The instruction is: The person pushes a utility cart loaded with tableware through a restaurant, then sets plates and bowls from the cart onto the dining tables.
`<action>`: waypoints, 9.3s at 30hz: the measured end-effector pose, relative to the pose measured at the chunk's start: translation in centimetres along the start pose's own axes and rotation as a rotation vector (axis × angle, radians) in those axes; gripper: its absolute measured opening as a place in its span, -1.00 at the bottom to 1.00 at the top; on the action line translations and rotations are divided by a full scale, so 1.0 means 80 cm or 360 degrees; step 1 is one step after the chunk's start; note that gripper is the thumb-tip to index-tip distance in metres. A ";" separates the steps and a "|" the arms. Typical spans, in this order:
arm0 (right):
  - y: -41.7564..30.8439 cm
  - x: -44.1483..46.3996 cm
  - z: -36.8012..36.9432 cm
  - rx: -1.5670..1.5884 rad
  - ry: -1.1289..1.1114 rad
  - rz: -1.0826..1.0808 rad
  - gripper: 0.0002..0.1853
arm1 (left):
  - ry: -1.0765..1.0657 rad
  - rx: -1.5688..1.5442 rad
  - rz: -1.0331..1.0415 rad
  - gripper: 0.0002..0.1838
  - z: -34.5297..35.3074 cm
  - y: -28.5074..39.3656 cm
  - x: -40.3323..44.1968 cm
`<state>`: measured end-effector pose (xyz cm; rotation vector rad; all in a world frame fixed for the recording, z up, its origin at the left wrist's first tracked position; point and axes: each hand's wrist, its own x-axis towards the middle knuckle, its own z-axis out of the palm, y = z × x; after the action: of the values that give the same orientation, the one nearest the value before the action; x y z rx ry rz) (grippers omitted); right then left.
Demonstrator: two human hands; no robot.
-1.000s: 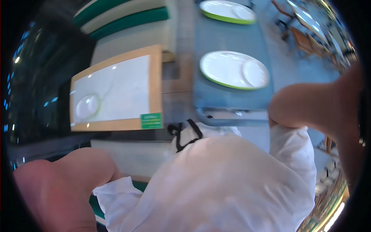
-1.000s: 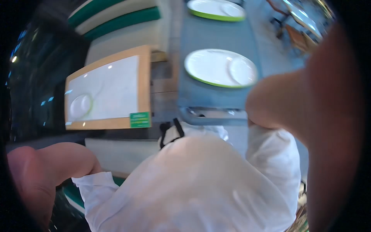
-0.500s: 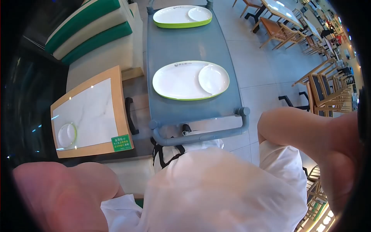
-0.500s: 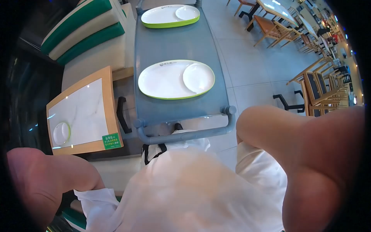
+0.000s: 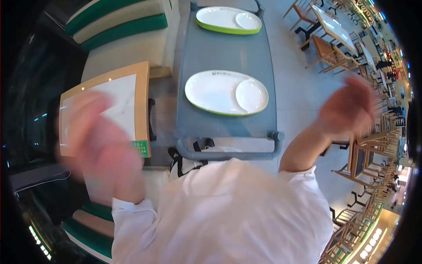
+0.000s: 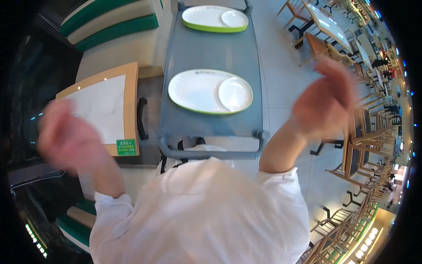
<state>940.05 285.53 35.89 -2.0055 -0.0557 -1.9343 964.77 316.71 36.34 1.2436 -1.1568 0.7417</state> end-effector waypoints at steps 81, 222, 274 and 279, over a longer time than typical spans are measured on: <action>-0.204 -0.614 0.644 -0.0473 -0.2411 0.2497 -0.48 | -0.0295 0.1774 -0.2422 -0.27 -0.602 -0.492 -0.498; -0.080 -0.556 0.998 0.0530 -0.2139 0.2125 -0.49 | 0.0625 0.0596 -0.3067 -0.79 -0.555 -0.153 -0.636; 0.030 -0.349 0.222 -0.0616 -0.1735 0.1722 -0.61 | -0.0285 -0.0010 -0.2074 -0.74 -0.306 -0.360 -0.339; -0.022 -0.381 -0.014 -0.1005 -0.1584 0.1624 -0.59 | -0.1306 -0.0486 -0.1437 -0.74 -0.128 -0.214 -0.293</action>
<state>936.52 293.37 6.56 -2.3935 1.1758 -0.2549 976.16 326.39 9.42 1.6447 -1.0929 -0.6559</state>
